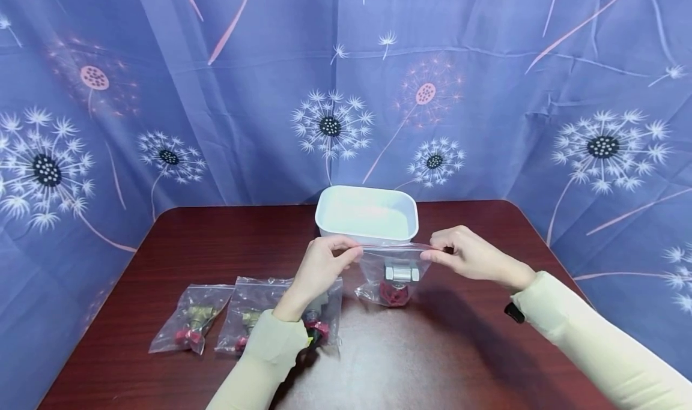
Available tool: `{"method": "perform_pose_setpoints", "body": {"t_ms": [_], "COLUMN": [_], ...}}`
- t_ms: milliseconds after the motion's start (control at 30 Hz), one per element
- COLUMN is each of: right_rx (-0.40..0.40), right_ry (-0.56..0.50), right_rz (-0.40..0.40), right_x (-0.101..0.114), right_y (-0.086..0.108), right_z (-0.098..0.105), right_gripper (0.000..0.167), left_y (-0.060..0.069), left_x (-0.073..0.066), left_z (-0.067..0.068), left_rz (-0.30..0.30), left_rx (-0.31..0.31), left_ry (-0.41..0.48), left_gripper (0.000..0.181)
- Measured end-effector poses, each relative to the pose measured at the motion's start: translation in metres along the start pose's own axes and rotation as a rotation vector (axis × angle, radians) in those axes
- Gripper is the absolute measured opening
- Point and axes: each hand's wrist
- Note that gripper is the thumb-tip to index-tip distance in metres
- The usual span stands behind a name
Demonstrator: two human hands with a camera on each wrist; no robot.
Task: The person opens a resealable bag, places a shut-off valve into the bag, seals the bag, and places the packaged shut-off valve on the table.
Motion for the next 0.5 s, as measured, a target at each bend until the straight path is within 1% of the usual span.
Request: {"method": "perform_pose_setpoints", "body": {"t_ms": [100, 167, 233, 333, 433, 500], "right_rx": [-0.01, -0.015, -0.02, -0.024, -0.024, -0.021], "right_ry": [-0.017, -0.03, -0.043, -0.053, -0.049, -0.06], "right_rz": [0.006, -0.011, -0.05, -0.131, -0.208, -0.25], "right_x": [-0.001, -0.001, 0.001, -0.001, -0.005, -0.007], "right_y": [0.001, 0.002, 0.004, 0.008, 0.012, 0.015], "right_z": [-0.001, -0.002, -0.003, -0.006, -0.011, -0.016], "right_gripper": [0.05, 0.049, 0.048, 0.042, 0.036, 0.032], "left_y": [0.0, 0.001, 0.001, 0.001, 0.001, 0.001], "left_x": [0.0, 0.0, 0.001, 0.001, 0.001, -0.001], "left_z": [0.0, -0.001, -0.001, -0.002, -0.004, -0.006], "left_rz": [-0.011, -0.01, -0.006, -0.002, -0.022, -0.029], "left_rx": [0.0, -0.001, 0.001, 0.008, 0.025, 0.047], "left_ry": [0.002, 0.002, 0.005, 0.018, 0.042, 0.059], "left_gripper": [0.007, 0.007, 0.009, 0.011, 0.013, 0.018]}}
Point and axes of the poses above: each hand's wrist, its own y-axis away from the middle knuckle, its own z-axis out of the back of the hand, x = y × z, and after that the axes turned 12 degrees about -y, right-handed
